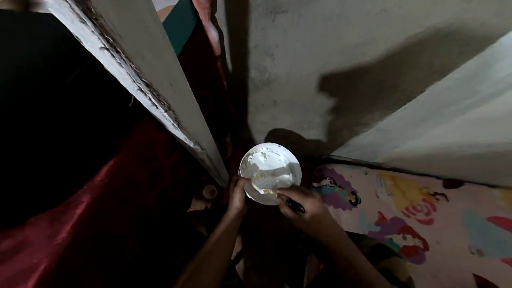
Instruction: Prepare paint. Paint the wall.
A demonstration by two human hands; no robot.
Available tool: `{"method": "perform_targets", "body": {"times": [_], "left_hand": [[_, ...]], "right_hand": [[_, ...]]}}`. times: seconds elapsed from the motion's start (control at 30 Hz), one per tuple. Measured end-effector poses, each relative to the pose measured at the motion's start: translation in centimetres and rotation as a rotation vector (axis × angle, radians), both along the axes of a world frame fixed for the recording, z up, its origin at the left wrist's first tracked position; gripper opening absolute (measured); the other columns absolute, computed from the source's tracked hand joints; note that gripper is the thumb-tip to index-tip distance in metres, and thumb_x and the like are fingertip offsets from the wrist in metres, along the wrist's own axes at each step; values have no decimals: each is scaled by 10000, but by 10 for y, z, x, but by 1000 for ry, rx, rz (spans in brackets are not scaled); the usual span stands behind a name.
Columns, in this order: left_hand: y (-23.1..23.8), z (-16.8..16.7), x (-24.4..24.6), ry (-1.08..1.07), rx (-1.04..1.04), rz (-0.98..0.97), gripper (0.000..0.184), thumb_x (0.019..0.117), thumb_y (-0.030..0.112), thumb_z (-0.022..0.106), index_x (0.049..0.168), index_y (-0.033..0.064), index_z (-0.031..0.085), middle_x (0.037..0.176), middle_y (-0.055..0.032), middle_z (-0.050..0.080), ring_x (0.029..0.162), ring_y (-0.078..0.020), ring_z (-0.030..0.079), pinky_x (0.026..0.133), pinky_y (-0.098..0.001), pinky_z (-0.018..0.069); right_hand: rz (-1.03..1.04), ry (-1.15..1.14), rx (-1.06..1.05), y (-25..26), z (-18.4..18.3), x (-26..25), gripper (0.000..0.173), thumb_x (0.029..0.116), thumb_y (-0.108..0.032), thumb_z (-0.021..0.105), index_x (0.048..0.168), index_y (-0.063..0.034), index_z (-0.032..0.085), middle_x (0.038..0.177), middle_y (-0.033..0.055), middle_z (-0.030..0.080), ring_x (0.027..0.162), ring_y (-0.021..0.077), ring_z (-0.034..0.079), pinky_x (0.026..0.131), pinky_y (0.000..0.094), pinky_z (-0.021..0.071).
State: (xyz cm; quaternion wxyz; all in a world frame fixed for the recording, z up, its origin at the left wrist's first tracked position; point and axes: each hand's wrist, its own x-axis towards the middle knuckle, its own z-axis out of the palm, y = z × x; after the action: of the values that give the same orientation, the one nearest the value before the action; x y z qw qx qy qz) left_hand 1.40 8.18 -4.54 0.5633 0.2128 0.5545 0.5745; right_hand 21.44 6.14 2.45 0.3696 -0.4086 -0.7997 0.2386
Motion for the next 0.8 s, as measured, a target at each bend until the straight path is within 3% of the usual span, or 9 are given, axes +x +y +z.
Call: {"method": "perform_targets", "body": {"times": [0.23,0.37,0.47,0.57,0.67,0.73,0.8], "left_hand": [[0,8,-1,-26,14,24,512,945,151,502,1439,26,450,1244,-173,627,1080,-244,655,879,-433,579],[-2,5,2,10,5,-20,439,956,142,501,1375,11,480,1158,-155,653,997,-221,673,820,-405,591],[-4,4,2,12,41,-67,461,940,149,511,1382,19,488,1170,-144,652,1012,-213,670,834,-405,593],[-2,6,-1,-4,60,-50,502,930,148,507,1413,19,466,1205,-152,644,1037,-219,667,851,-411,590],[-1,5,-4,-17,77,-43,495,929,136,500,1407,10,468,1204,-147,642,1035,-207,667,854,-396,589],[-2,4,-3,-15,83,-45,465,919,131,504,1367,8,487,1163,-139,652,1002,-199,674,832,-389,594],[-3,4,-2,-9,85,-51,459,913,129,503,1356,6,492,1150,-134,653,991,-191,674,822,-382,593]], "right_hand": [[-87,-50,22,7,8,23,301,957,-257,606,1053,-21,766,924,110,744,809,142,705,753,283,593],[-8,31,9,2,1,1,262,942,-206,631,1063,-14,762,895,103,731,799,124,686,752,254,578],[-53,108,32,22,-5,12,267,958,-191,624,1082,8,752,934,113,738,814,95,688,749,237,584],[-210,254,-96,27,10,30,240,947,-182,632,1023,11,752,877,24,731,726,-20,646,676,160,556],[-234,443,-182,23,24,44,198,967,-156,636,1031,5,732,830,-71,711,646,-67,610,590,123,534],[-234,452,-167,21,27,47,193,962,-150,640,1031,5,733,811,-87,705,622,-84,589,563,107,509],[-249,347,-116,17,28,45,236,957,-190,641,1034,9,742,864,-38,722,684,-74,616,620,115,533]]}}
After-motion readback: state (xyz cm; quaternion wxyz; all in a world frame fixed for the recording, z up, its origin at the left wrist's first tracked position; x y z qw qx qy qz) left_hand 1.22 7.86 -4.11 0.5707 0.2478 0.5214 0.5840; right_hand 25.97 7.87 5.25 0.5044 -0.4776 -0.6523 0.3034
